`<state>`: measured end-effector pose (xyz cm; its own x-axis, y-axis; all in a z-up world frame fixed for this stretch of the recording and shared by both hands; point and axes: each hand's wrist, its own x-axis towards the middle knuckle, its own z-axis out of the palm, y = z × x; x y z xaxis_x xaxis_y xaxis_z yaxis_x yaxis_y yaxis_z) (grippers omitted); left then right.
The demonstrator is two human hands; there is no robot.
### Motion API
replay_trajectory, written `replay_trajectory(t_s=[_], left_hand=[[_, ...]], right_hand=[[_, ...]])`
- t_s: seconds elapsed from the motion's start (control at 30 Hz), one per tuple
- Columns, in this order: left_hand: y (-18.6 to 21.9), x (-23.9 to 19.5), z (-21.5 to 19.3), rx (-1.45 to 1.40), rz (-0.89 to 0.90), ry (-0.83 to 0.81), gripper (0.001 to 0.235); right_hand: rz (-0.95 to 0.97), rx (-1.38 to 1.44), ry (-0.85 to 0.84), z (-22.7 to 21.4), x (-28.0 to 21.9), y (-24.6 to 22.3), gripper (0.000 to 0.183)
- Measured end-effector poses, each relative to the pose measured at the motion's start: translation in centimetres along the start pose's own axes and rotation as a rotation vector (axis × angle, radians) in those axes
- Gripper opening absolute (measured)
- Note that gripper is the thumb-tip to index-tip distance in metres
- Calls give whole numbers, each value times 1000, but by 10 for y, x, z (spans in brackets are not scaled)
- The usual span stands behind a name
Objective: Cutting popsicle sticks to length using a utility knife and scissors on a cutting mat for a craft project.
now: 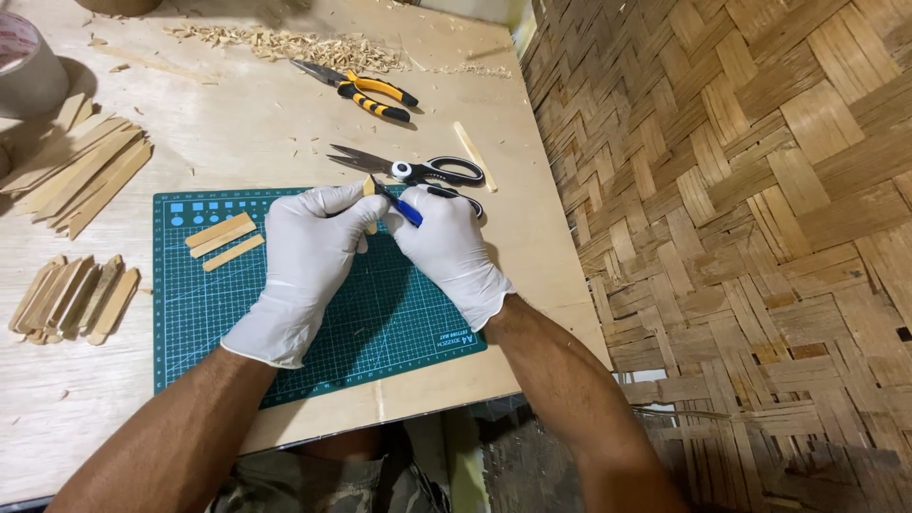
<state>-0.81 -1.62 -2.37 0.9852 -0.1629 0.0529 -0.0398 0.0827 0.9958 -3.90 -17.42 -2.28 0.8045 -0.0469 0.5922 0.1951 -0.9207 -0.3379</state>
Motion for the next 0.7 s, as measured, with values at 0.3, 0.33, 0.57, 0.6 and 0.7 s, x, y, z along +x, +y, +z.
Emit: replay_trajectory(t_s=[0.3, 0.33, 0.57, 0.6, 0.7], left_hand=[[16, -3, 4, -44, -24, 17, 33], [14, -2, 4, -42, -26, 19, 33], [7, 2, 3, -45, -14, 36, 26], [3, 3, 2, -51, 0, 44, 24], [8, 3, 1, -36, 18, 38, 19]], right_hand=[[8, -65, 141, 3, 1, 4, 13], [9, -62, 139, 2, 2, 1, 13], [41, 134, 101, -2, 7, -4, 14], [27, 149, 86, -3, 7, -4, 10], [15, 208, 76, -10, 10, -13, 9]])
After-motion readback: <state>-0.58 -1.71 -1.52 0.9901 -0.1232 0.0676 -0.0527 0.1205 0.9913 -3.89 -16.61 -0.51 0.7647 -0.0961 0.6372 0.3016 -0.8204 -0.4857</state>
